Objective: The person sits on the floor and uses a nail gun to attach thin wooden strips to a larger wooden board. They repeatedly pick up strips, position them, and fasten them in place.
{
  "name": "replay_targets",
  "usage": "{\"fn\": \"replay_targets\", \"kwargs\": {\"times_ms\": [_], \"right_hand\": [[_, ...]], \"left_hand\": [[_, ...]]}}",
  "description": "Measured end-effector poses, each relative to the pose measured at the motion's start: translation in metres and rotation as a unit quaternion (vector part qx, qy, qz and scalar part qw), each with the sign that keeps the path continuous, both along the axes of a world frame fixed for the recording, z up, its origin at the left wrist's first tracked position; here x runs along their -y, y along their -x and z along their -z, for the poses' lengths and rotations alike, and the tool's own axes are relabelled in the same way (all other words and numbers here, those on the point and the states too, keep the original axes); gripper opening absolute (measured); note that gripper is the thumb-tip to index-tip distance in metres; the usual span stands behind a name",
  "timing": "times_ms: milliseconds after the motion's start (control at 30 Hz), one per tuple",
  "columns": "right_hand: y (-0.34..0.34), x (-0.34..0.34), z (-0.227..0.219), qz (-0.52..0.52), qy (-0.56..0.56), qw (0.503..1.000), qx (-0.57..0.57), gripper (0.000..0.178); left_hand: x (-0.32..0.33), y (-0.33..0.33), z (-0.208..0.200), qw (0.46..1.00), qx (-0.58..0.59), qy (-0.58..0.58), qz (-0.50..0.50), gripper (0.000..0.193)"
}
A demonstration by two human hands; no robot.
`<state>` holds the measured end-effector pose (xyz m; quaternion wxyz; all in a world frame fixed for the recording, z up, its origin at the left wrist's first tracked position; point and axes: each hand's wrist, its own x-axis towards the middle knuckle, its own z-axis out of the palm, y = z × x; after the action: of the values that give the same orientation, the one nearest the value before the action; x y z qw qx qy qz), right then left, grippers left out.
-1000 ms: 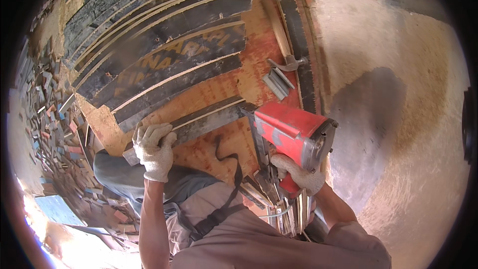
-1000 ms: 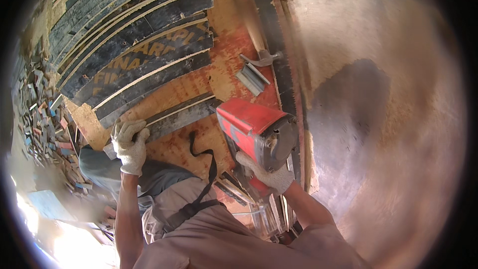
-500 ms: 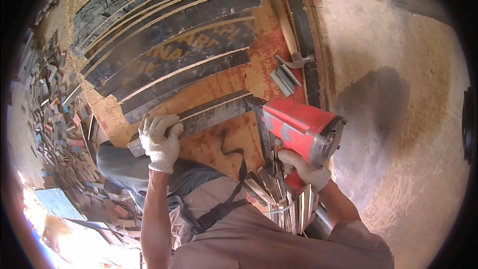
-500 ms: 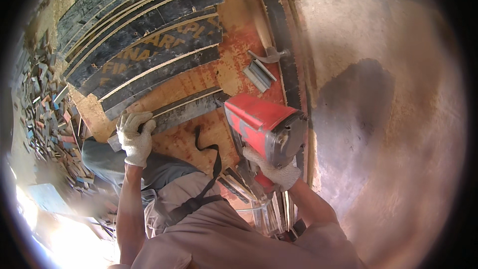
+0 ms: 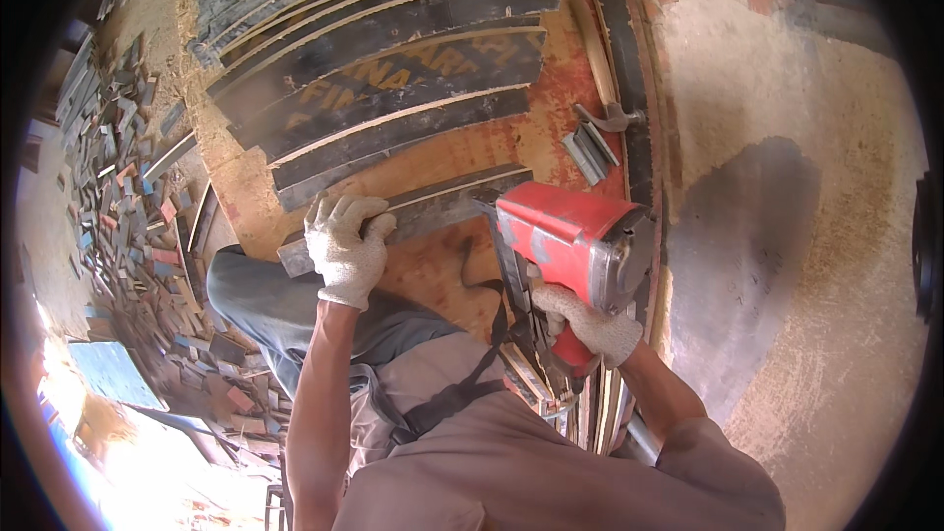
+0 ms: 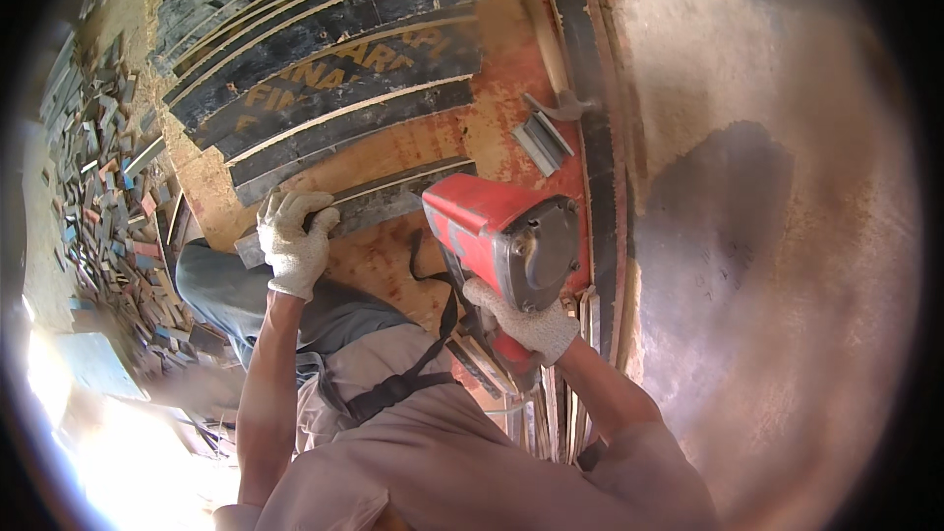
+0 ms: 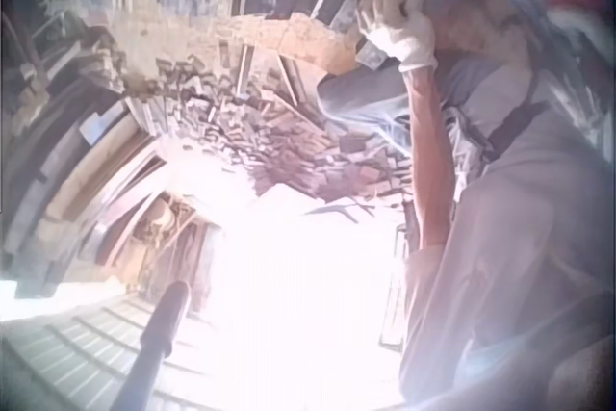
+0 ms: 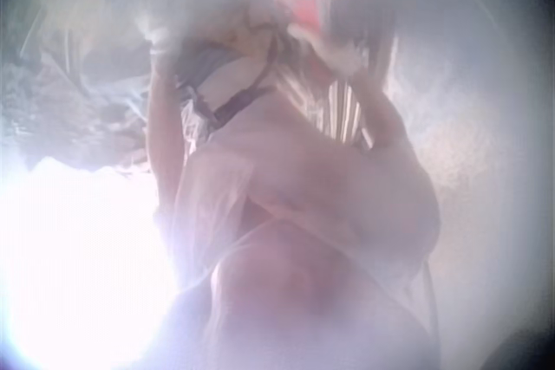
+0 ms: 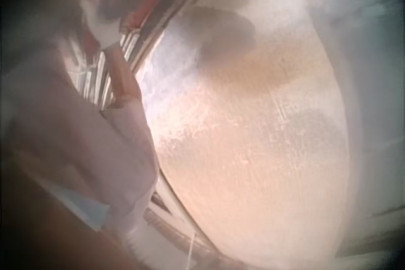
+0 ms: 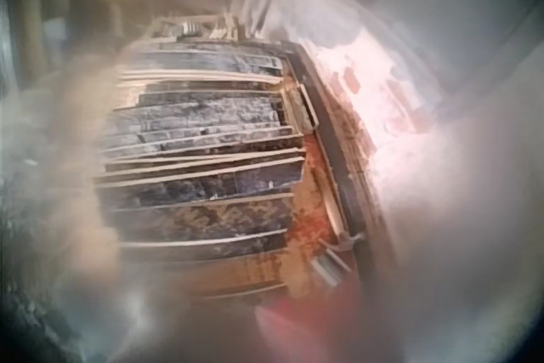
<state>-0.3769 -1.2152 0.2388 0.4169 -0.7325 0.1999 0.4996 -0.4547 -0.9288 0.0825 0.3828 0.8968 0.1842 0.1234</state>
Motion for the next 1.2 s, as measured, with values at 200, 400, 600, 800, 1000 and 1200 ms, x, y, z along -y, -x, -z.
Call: {"fn": "replay_targets", "kwargs": {"times_ms": [200, 400, 600, 800, 1000, 1200], "right_hand": [[0.001, -0.019, -0.015, 0.022, -0.008, 1.0, 0.009, 0.01], [0.015, -0.041, -0.002, -0.044, 0.002, 0.999, -0.008, 0.02], [0.016, -0.047, -0.005, -0.005, -0.013, 1.0, 0.012, 0.018], [0.024, -0.035, 0.011, -0.018, -0.011, 0.999, 0.039, 0.026], [0.026, -0.033, 0.001, -0.019, -0.039, 0.998, 0.049, 0.031], [0.039, -0.021, -0.004, -0.047, -0.02, 0.997, 0.062, 0.03]], "left_hand": [[-0.002, 0.004, 0.004, 1.0, 0.001, -0.027, 0.009, 0.011], [-0.001, 0.007, 0.009, 0.999, 0.007, -0.041, 0.001, 0.013], [-0.009, 0.017, 0.001, 0.995, 0.005, -0.082, -0.049, 0.02], [-0.054, 0.074, 0.001, 0.915, -0.289, -0.167, -0.227, 0.058], [-0.044, 0.057, 0.004, 0.913, -0.276, 0.143, -0.265, 0.057], [0.021, 0.051, 0.009, 0.679, -0.159, 0.624, -0.354, 0.039]]}}
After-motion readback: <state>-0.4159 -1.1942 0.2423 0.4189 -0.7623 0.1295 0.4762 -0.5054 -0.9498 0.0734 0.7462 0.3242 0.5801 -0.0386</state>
